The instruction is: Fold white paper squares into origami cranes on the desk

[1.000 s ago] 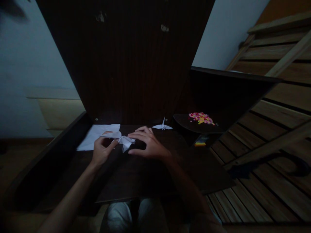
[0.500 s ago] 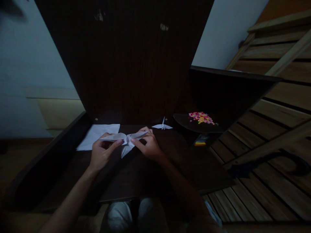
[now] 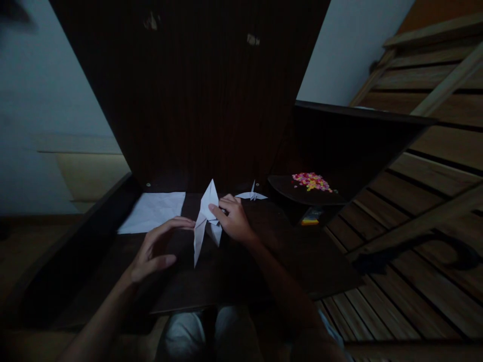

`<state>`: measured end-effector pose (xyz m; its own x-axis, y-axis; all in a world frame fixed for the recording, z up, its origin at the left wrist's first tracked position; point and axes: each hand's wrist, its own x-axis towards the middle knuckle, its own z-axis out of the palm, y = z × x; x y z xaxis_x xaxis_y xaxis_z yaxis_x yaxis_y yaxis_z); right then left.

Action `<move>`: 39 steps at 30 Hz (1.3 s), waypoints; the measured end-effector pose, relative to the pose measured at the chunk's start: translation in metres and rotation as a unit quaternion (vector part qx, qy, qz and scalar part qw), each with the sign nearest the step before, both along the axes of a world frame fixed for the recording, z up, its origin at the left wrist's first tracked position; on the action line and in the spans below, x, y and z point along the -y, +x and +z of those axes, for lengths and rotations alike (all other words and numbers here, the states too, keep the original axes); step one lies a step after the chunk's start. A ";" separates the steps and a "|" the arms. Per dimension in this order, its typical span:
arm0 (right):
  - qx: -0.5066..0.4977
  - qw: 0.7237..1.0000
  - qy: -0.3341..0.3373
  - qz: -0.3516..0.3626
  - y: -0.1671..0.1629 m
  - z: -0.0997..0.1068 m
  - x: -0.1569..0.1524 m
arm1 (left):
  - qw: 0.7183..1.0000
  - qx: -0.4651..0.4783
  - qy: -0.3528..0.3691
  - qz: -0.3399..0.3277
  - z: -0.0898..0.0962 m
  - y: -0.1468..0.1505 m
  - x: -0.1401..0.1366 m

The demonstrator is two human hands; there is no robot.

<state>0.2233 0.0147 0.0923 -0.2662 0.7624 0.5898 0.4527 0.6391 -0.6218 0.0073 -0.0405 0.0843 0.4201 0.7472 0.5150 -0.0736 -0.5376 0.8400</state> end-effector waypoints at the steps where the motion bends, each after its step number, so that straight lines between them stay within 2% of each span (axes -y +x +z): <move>1: 0.021 1.000 0.018 -0.001 0.000 0.001 0.001 | 0.999 0.033 -0.035 -0.009 0.000 -0.001 -0.001; 3: 0.060 0.997 0.050 0.002 -0.002 0.003 0.003 | 0.992 0.063 -0.106 0.020 0.001 0.001 -0.005; 6: 0.095 0.992 0.075 0.044 -0.008 0.004 0.006 | 0.973 0.057 -0.182 0.132 0.003 0.013 -0.014; 9: 0.107 0.987 0.063 0.101 -0.014 0.004 0.009 | 0.965 0.057 -0.208 0.149 0.004 0.023 -0.021; 12: 0.093 0.990 0.039 0.098 -0.015 0.004 0.010 | 0.967 0.045 -0.187 0.164 0.003 0.026 -0.025; 15: 0.078 0.993 0.034 0.082 -0.013 0.005 0.011 | 0.965 0.042 -0.145 0.212 0.001 0.024 -0.025; 19: 0.090 0.991 0.066 0.080 -0.012 0.006 0.012 | 0.954 0.057 -0.097 0.279 -0.004 0.025 -0.024; 23: 0.089 0.990 0.102 0.046 -0.015 0.005 0.013 | 0.941 0.054 -0.061 0.329 -0.008 0.026 -0.023; 29: 0.071 0.993 0.090 -0.019 -0.018 0.011 0.014 | 0.929 0.047 -0.013 0.366 -0.010 0.029 -0.020; 34: 0.078 0.995 0.056 0.008 -0.017 0.017 0.012 | 0.929 0.037 -0.006 0.367 -0.015 0.028 -0.021; 39: 0.089 0.992 0.023 0.084 -0.011 0.020 0.010 | 0.937 0.027 -0.007 0.349 -0.017 0.024 -0.025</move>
